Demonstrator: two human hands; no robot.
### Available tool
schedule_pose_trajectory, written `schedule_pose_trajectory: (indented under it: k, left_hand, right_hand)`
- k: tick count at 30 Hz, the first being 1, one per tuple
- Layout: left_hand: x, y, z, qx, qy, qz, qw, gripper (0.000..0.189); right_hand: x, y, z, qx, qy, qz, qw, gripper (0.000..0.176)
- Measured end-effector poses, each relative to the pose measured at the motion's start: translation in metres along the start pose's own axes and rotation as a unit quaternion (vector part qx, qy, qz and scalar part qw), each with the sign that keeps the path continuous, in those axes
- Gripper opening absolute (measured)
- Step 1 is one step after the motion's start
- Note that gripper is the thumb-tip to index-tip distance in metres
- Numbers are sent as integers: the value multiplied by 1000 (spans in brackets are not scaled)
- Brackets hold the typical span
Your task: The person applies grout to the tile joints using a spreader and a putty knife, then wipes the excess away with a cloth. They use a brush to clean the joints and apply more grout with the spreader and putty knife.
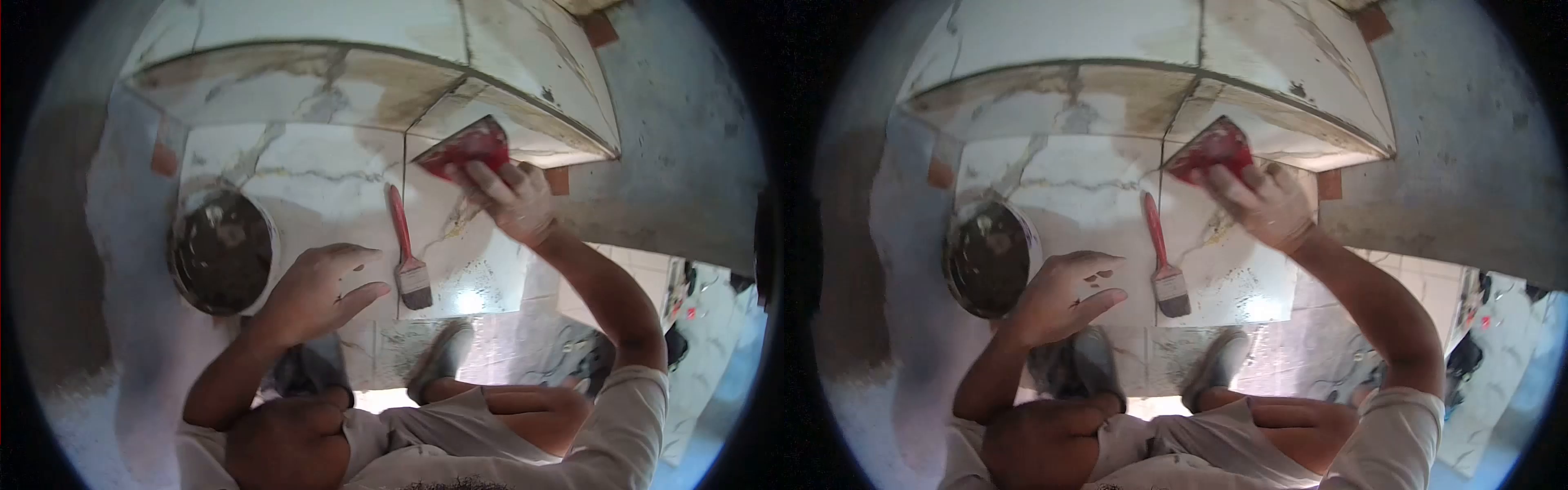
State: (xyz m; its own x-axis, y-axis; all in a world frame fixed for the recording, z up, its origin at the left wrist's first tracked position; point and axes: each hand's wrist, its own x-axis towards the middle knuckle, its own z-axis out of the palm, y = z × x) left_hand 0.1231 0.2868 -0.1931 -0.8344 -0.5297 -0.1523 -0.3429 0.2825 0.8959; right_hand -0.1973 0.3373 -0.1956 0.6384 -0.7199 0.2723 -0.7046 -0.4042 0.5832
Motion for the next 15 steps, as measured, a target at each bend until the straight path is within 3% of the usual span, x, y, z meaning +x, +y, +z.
schedule_pose_trajectory:
  k: [3,7,15]
  left_hand:
    - [7,2,15,2,-22,35,999,44]
    - [10,5,29,-15,-31,50,998,45]
    - [5,5,27,-17,-25,37,999,42]
  right_hand:
    - [-1,22,11,-39,-53,-72,995,53]
    - [31,11,28,-61,-32,-125,990,51]
    - [39,2,69,-113,-73,-97,986,52]
